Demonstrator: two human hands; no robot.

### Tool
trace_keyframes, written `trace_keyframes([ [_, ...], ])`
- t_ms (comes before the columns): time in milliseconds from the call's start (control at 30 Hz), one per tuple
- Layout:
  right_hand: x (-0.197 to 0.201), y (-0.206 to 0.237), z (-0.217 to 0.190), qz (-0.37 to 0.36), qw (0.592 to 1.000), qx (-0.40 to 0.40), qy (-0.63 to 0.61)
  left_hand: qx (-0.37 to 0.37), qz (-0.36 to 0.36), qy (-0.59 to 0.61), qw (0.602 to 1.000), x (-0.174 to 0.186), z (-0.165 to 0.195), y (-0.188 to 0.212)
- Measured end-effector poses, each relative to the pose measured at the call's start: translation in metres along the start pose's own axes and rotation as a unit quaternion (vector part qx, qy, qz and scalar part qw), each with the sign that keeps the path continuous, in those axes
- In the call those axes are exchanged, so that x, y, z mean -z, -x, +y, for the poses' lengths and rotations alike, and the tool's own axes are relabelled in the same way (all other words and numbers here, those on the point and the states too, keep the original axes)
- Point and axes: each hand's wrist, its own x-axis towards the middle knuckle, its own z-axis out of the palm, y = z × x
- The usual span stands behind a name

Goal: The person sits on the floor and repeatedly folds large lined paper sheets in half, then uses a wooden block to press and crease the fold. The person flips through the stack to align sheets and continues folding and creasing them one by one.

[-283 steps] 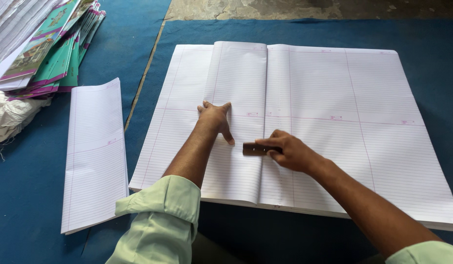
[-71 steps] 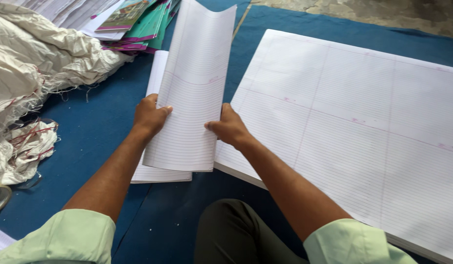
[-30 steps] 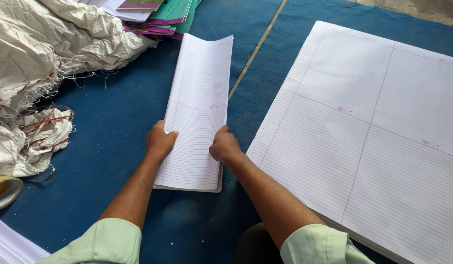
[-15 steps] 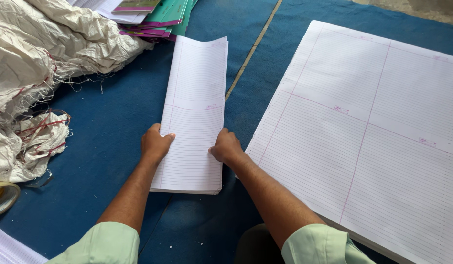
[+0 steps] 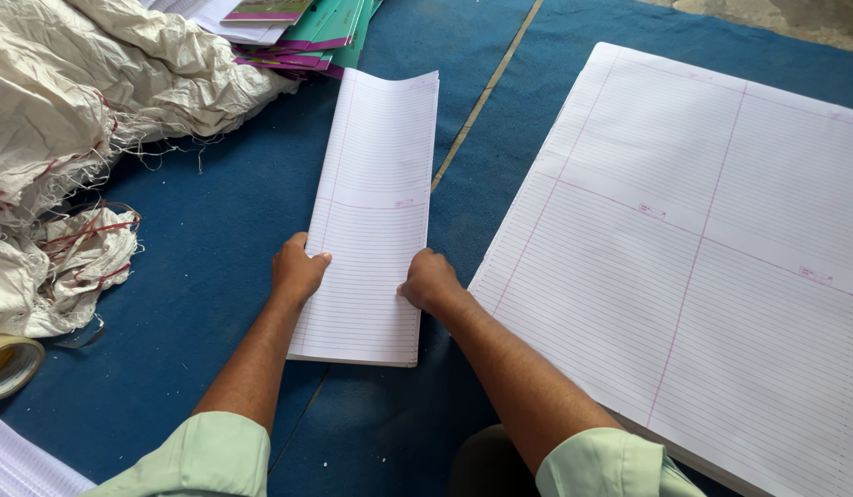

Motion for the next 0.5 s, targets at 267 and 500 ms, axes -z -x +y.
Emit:
trace_keyframes([
  [267, -0.003, -0.002, -0.001, -0.006, 1.0, -0.008, 0.0, 0.013, 0.002, 0.006, 1.0, 0.001, 0.002, 0.002],
  [500, -0.004, -0.008, 0.0, 0.009, 1.0, -0.011, 0.005, 0.107, 0.023, -0.087, 0.99, -0.005, 0.011, 0.011],
])
